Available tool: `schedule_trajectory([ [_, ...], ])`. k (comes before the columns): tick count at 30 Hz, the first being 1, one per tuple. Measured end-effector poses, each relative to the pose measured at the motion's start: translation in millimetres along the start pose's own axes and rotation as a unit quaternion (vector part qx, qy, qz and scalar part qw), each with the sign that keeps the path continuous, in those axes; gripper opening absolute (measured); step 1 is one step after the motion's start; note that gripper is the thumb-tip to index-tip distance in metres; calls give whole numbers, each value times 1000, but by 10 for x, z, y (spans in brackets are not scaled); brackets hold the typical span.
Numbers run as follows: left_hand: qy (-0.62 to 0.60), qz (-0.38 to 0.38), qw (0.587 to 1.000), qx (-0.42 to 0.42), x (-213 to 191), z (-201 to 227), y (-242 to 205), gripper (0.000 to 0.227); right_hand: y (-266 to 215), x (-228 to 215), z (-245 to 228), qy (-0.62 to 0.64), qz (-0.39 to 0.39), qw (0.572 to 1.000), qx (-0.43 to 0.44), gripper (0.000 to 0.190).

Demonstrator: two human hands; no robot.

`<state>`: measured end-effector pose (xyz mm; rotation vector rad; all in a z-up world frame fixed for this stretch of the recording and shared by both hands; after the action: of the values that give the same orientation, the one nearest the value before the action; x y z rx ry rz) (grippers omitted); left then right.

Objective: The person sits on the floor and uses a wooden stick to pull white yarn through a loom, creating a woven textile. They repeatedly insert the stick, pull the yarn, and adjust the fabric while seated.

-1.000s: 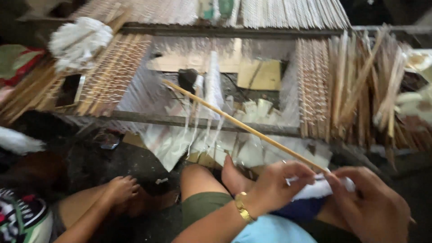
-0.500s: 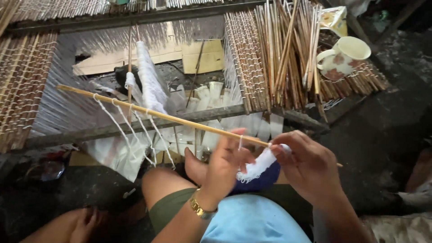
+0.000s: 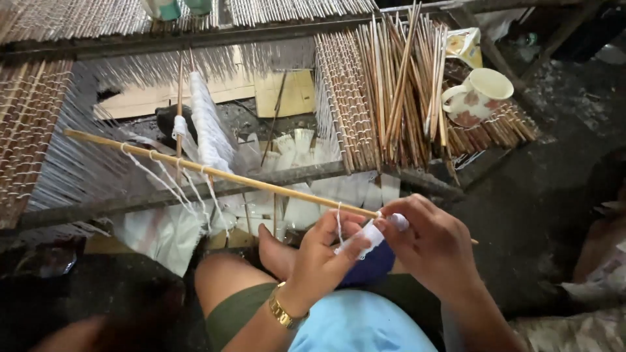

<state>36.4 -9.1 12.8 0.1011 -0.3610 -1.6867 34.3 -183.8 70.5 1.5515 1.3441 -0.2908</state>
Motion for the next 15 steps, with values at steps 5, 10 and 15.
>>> schedule_trajectory([
  [5, 127, 11, 984, 124, -7, 99, 14, 9, 23, -21, -50, 11, -18, 1000, 12, 25],
  [10, 109, 103, 987, 61, -224, -2, 27, 28, -8, 1, 19, -22, 7, 1000, 10, 16],
  [15, -260, 116, 950, -130, -145, -199, 68, 95, 60, -62, -68, 3, -18, 1000, -3, 19],
])
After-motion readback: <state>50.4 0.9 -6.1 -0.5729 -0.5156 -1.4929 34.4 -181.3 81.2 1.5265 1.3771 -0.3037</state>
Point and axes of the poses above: each hand's wrist, its own y-axis towards the middle knuckle, its own x-axis out of the palm, z = x × y, the point moved 4 cm from there along y, towards the middle knuckle, and after that the axes turned 6 degrees about z, right-handed, at the moved point
